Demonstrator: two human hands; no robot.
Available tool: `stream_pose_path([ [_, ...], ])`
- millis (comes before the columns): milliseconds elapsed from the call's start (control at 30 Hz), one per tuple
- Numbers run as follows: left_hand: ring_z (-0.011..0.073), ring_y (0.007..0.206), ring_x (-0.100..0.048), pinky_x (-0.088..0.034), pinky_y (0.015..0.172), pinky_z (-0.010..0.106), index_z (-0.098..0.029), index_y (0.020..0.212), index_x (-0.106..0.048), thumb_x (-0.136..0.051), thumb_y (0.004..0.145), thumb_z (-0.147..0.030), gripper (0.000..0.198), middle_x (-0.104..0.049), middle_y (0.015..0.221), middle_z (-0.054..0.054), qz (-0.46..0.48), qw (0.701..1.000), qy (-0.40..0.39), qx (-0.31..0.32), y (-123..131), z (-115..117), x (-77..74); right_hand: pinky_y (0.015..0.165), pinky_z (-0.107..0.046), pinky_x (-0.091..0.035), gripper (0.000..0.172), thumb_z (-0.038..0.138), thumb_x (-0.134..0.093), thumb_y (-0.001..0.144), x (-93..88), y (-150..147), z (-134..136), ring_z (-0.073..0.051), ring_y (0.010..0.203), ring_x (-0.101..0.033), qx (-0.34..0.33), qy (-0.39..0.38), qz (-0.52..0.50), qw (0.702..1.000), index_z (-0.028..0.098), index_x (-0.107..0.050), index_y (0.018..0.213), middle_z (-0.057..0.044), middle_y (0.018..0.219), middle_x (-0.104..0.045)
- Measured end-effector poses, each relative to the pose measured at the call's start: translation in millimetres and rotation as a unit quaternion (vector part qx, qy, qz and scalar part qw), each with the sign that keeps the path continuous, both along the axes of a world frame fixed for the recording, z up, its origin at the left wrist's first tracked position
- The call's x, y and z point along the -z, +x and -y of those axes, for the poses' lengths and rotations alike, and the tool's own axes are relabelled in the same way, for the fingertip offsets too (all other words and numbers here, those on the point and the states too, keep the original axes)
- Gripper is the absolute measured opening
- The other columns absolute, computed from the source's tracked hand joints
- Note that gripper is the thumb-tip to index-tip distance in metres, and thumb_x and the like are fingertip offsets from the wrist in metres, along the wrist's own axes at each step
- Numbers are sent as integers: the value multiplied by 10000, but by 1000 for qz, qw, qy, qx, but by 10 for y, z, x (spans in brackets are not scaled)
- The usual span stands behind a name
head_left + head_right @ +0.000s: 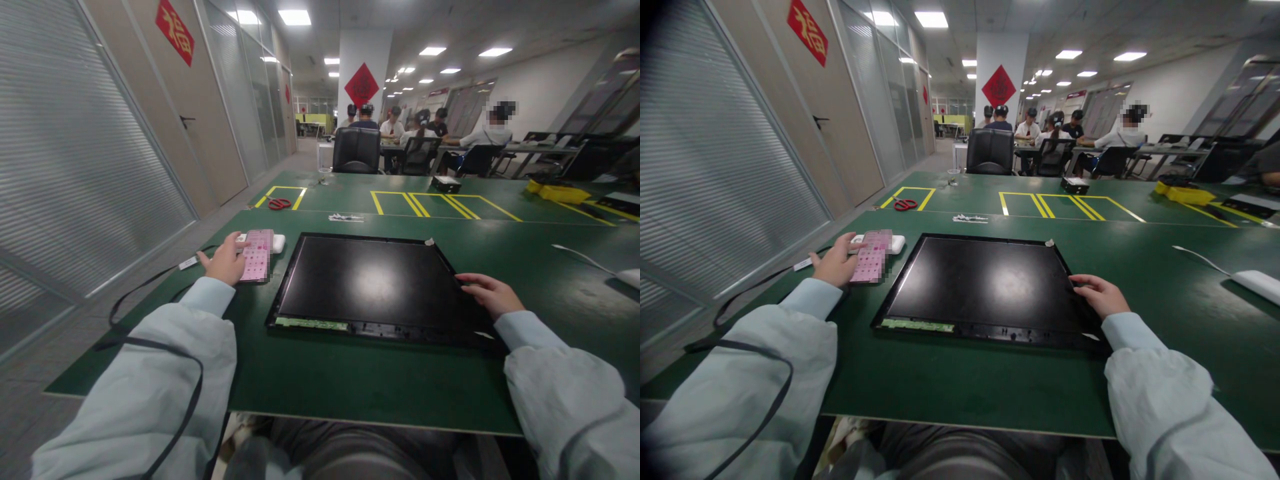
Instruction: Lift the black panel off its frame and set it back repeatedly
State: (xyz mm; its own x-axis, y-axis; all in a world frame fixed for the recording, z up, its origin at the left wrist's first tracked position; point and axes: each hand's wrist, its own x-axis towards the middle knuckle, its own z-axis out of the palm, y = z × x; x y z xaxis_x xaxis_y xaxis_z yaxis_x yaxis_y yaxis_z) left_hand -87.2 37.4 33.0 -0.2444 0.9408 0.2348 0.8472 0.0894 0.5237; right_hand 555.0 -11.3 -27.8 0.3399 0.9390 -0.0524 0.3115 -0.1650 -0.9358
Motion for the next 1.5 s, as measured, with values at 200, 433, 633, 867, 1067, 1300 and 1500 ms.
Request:
stream_pose_path([
  [200,419,1684,-494,-10,1361,897,-253,1729,-436,-529,892,-202,843,-758,1609,135,2,999,37,16,-78,-11,25,545,-326,-427,513,436,-957,545,23,15,-3,-165,549,-543,0,-4,-17,1000,227,-875,1007,3,641,-688],
  [433,389,1707,-468,-53,1382,870,-314,1743,-441,-536,898,-203,857,-780,1585,97,-24,999,1,47,58,21,-33,530,-314,-374,540,453,-957,564,45,40,-11,-147,526,-486,-4,1,-7,1000,207,-886,1040,24,594,-620],
  [633,417,1613,-588,-7,1368,877,-266,1646,-552,-567,833,-99,831,-869,1418,117,5,999,-6,-52,66,58,-108,533,-312,-363,549,451,-959,543,88,74,-48,-148,532,-489,-1,3,-6,1000,209,-878,1029,22,599,-629],
  [867,411,1493,-697,-57,1353,888,-260,1576,-580,-585,834,-64,767,-915,1266,109,18,998,46,-47,-92,21,-39,538,-321,-370,548,471,-942,576,43,42,-18,-160,538,-503,-8,-2,7,1000,209,-875,1053,29,581,-598],
  [1067,364,1542,-668,-54,1367,858,-228,1567,-606,-543,806,-74,780,-938,1136,84,3,999,42,29,-139,-18,37,535,-314,-351,551,453,-949,557,11,14,0,-156,528,-492,-4,-4,-2,1000,199,-875,1040,36,555,-571],
  [1300,356,1532,-680,-24,1376,834,-238,1556,-639,-543,811,-99,764,-940,1091,80,-21,999,36,19,-136,-8,39,550,-319,-370,544,421,-957,542,16,15,-3,-159,553,-514,6,-3,-13,1000,206,-879,1036,18,609,-637],
  [1500,385,1500,-704,-32,1364,850,-246,1534,-668,-561,813,-109,741,-942,1063,76,-42,999,23,24,-159,-16,69,535,-312,-342,540,437,-963,570,42,40,-17,-149,526,-473,-6,1,-6,1000,207,-875,1051,52,552,-561],
])
